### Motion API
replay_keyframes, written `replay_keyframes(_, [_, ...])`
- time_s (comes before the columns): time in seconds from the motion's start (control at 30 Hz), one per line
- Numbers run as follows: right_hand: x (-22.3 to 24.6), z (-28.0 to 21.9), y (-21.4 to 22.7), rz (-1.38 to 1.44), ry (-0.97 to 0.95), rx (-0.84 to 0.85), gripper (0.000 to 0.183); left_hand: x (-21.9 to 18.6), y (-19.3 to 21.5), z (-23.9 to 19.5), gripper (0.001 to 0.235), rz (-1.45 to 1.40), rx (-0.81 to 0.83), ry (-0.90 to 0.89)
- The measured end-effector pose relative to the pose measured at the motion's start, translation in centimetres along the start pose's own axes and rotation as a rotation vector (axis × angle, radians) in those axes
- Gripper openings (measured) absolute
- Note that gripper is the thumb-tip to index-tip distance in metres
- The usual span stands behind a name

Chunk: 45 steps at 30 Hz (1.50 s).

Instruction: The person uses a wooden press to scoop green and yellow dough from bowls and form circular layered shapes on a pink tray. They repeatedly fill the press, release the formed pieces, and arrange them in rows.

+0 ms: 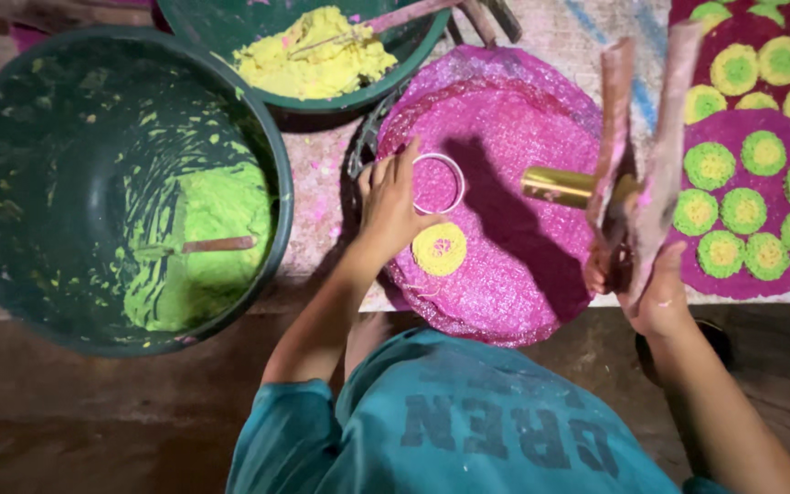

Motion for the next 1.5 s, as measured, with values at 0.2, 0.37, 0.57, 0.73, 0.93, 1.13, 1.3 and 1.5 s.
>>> replay_keyframes(0.2, [-0.9, 1.8, -1.0, -0.134, -0.044, 0.021, 0.083, 0.1, 0.0, 1.3, 0.105, -0.014, -0.091, -0.087])
replay_keyframes(0.37, [-1.0, 5.8, -5.1, -0.578, -0.339, 0.365, 0.082, -1.4, -1.0, 5.3, 0.065, -1.827, 0.039, 0.074])
replay_keyframes(0.57, [1.8, 11.8, -8.6, -0.862, -0.522, 0.345, 0.077, 0.3, 1.1, 8.5, 0.03, -2.331, -0.253, 0.103])
replay_keyframes(0.73, [2.5, 14.0, -12.2, -1.181, -0.342, 0.308, 0.077, 4.0, 2.4, 8.4, 0.03, -2.374, -0.321, 0.12])
replay_keyframes(0.93, [2.2, 13.5, -12.2, -1.184, -0.347, 0.301, 0.077, 5.8, -0.5, 7.3, 0.028, -2.319, -0.418, 0.219])
replay_keyframes(1.13, [4.9, 14.4, -10.9, -1.365, -0.237, 0.2, 0.072, 5.6, -2.5, 9.5, 0.028, -2.314, -0.508, 0.227])
replay_keyframes(1.3, [4.3, 15.3, -12.4, -1.328, -0.114, 0.145, 0.065, 5.7, 0.3, 10.8, 0.027, -2.27, -0.429, 0.109])
replay_keyframes(1.5, [2.0, 15.3, -14.1, -1.205, -0.034, 0.236, 0.068, 7.7, 1.2, 9.1, 0.028, -2.19, -0.507, 0.244])
Point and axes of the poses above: each hand's wrist, its own z-axis towards the middle knuckle, its own y-axis out of the back of the hand, x = y × z, the point moved 10 cm from there along z, towards the middle knuckle, and after that the axes turned 2 degrees about -x, right-handed, at the moved point
